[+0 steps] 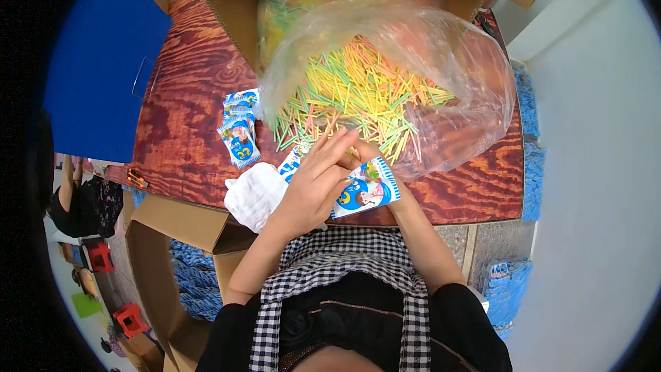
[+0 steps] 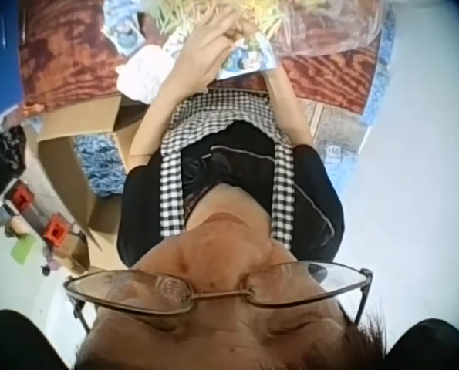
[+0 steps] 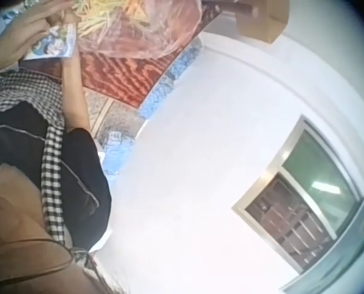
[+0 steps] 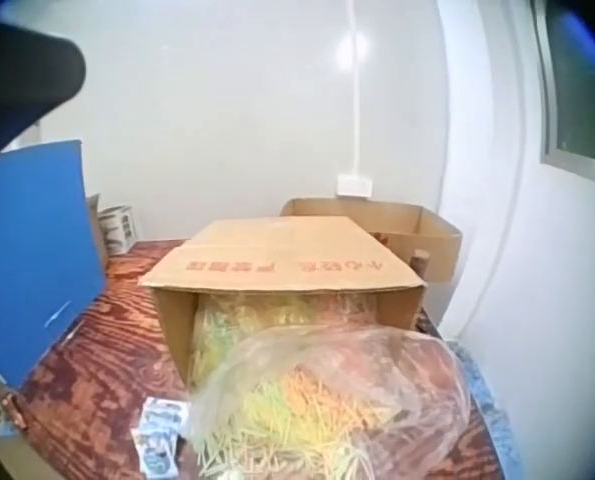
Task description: Manually packaging small yellow toy components into blue plastic pouches.
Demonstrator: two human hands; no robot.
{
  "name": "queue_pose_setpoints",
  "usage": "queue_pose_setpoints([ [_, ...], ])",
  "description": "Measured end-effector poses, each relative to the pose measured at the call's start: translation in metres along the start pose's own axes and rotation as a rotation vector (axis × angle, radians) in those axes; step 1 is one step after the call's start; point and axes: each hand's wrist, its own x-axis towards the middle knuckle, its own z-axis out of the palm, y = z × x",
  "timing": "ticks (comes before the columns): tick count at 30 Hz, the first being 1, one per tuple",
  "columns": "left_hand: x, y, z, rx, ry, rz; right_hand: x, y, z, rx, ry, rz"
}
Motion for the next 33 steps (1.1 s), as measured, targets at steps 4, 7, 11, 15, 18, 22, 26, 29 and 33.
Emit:
queue_pose_setpoints([
  [4,-0.022,-0.008,-0.002,-0.099,0.223,-0.074,0.000,-0.016,0.004,-0.259,0.071,0.064],
  [7,-0.052,-0.024,-0.007,-0.428,0.438,-0.430,0.001,-0.020,0.006,-0.376,0.037,-0.057],
  [11,-0.073,-0.042,-0.002,-0.863,0.657,-0.656,0.004,-0.019,0.008,-0.264,-0.040,0.046],
  [15,-0.070,-0.038,0.000,-1.142,0.710,-0.739,0.005,-0.018,0.014,-0.269,-0.022,0.073],
  [18,-0.070,-0.041,0.004,-1.132,0.730,-0.756,0.005,-0.017,0.017,-0.294,-0.013,0.065],
  [22,-0.081,-0.049,0.006,-1.146,0.658,-0.676,0.005,-0.016,0.017,-0.286,-0.019,0.076],
  [26,-0.086,-0.051,0.006,-0.895,0.593,-0.714,0.005,-0.013,0.019,-0.274,-0.026,0.073],
  [29,-0.091,-0.055,0.009,-0.731,0.564,-0.722,0.006,-0.010,0.018,-0.285,-0.033,0.079],
  [33,-0.085,-0.053,0.006,-0.439,0.491,-0.545,0.008,-0.011,0.017,-0.283,-0.021,0.063],
])
